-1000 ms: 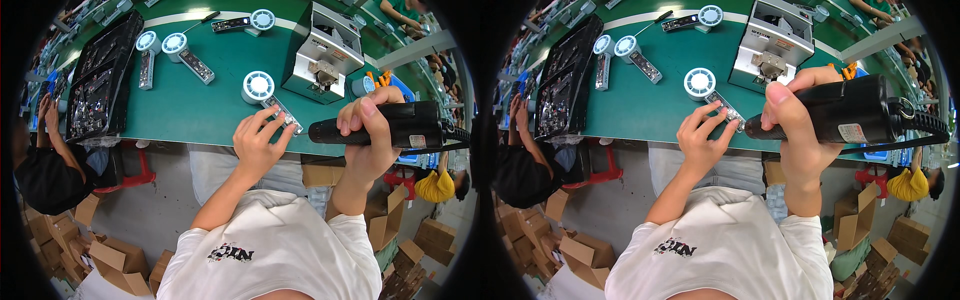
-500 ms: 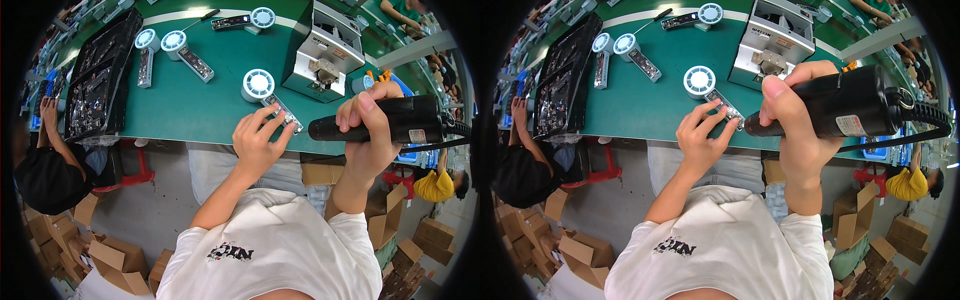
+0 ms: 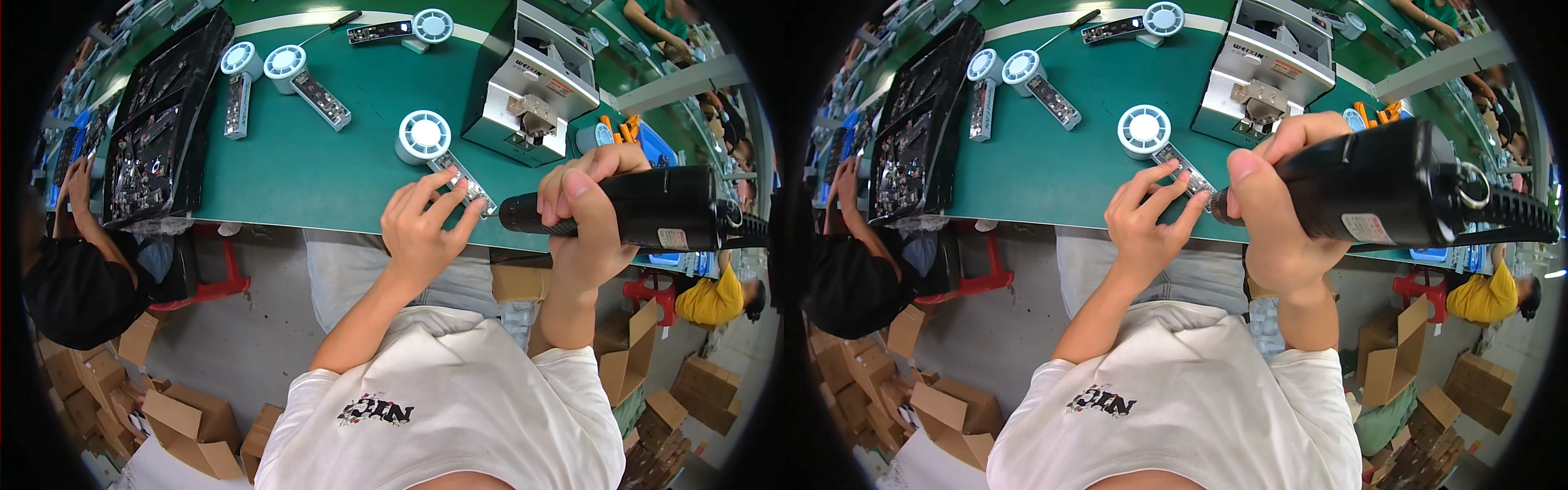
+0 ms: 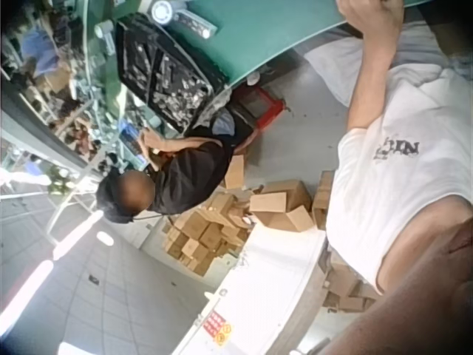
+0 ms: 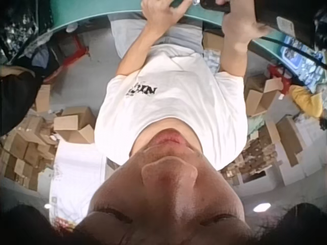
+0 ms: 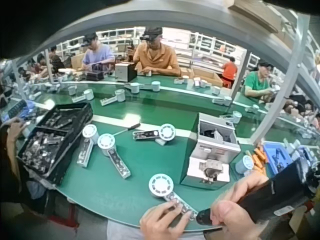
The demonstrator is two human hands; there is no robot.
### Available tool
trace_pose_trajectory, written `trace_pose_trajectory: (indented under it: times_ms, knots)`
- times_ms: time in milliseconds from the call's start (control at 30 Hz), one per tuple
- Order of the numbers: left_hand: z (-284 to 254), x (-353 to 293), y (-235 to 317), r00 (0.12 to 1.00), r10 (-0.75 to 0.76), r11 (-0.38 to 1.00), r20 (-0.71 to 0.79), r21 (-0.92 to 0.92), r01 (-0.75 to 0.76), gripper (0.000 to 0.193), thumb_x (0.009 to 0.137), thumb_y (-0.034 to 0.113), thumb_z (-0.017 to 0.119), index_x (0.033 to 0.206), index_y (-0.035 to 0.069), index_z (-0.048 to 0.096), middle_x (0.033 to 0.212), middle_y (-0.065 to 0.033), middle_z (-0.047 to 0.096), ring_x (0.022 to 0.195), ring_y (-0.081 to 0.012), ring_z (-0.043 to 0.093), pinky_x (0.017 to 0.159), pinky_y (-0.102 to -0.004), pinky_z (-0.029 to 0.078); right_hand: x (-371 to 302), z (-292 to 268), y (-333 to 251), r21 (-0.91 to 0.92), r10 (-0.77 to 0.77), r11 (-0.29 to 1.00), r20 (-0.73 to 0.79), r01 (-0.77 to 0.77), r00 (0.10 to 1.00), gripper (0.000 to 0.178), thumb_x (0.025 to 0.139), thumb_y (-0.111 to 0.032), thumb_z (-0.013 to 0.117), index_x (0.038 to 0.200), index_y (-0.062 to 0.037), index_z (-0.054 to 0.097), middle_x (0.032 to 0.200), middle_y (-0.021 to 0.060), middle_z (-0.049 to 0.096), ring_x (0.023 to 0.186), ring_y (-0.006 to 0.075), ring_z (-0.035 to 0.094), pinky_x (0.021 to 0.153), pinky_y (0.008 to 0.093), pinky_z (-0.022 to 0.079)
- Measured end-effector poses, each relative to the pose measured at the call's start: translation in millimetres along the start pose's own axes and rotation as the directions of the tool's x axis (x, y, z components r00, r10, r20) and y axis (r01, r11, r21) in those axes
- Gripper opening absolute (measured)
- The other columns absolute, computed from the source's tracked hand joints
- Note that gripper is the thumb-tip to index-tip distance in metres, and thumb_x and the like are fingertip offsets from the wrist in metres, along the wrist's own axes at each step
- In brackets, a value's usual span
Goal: Assembling handheld fan components including circuit boards and housings using an electric screwdriver on an assembly line.
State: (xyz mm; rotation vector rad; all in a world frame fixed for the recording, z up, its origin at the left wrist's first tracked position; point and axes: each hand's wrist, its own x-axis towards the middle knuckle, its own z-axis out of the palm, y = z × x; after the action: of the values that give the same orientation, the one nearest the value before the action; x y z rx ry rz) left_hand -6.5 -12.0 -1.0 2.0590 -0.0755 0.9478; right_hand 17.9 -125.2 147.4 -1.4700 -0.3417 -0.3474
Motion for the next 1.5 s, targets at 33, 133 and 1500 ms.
trace_pose_trajectory:
  times_ms: [33, 133, 1500]
  knots:
    - [0.1, 0.3, -0.3, 1.000, 0.005, 1.000, 0.004, 0.004, -0.005, 0.024, 0.067, 0.017, 0.088, 0.085, 0.006, 0.076, 0.104, -0.0034, 0.072, 0.061, -0.0151, 0.060, 0.059, -0.0291, 0.048, -1.4, -0.5, 1.3, 0.022, -0.004, 1.000, 0.013, 0.004, 1.000, 0.017, 0.083, 0.001, 0.060, 0.091, -0.0020, 0.045, 0.064, 0.0070, 0.049, 0.046, 0.0139, 0.047, 0.051, 0.0298, 0.044]
    - [1.7, -1.2, -1.9, 1.000, 0.011, 1.000, -0.004, -0.008, -0.011, 0.023, 0.068, 0.017, 0.088, 0.084, 0.006, 0.076, 0.104, -0.0035, 0.072, 0.060, -0.0147, 0.060, 0.060, -0.0296, 0.048, -4.6, -1.3, 5.0, 0.010, -0.018, 1.000, 0.030, 0.017, 0.999, 0.018, 0.082, 0.001, 0.061, 0.091, -0.0026, 0.045, 0.063, 0.0066, 0.049, 0.046, 0.0134, 0.046, 0.050, 0.0290, 0.044]
    - [1.0, -2.1, 0.1, 1.000, 0.029, 1.000, 0.011, 0.010, -0.029, 0.027, 0.069, 0.018, 0.088, 0.089, 0.004, 0.077, 0.105, -0.0066, 0.073, 0.059, -0.0169, 0.063, 0.053, -0.0281, 0.049, 21.3, -31.7, -8.9, 0.255, 0.012, 0.967, -0.145, 0.026, 0.989, 0.019, 0.083, 0.003, 0.070, 0.093, -0.0005, 0.054, 0.061, 0.0066, 0.053, 0.048, 0.0158, 0.052, 0.050, 0.0302, 0.046]
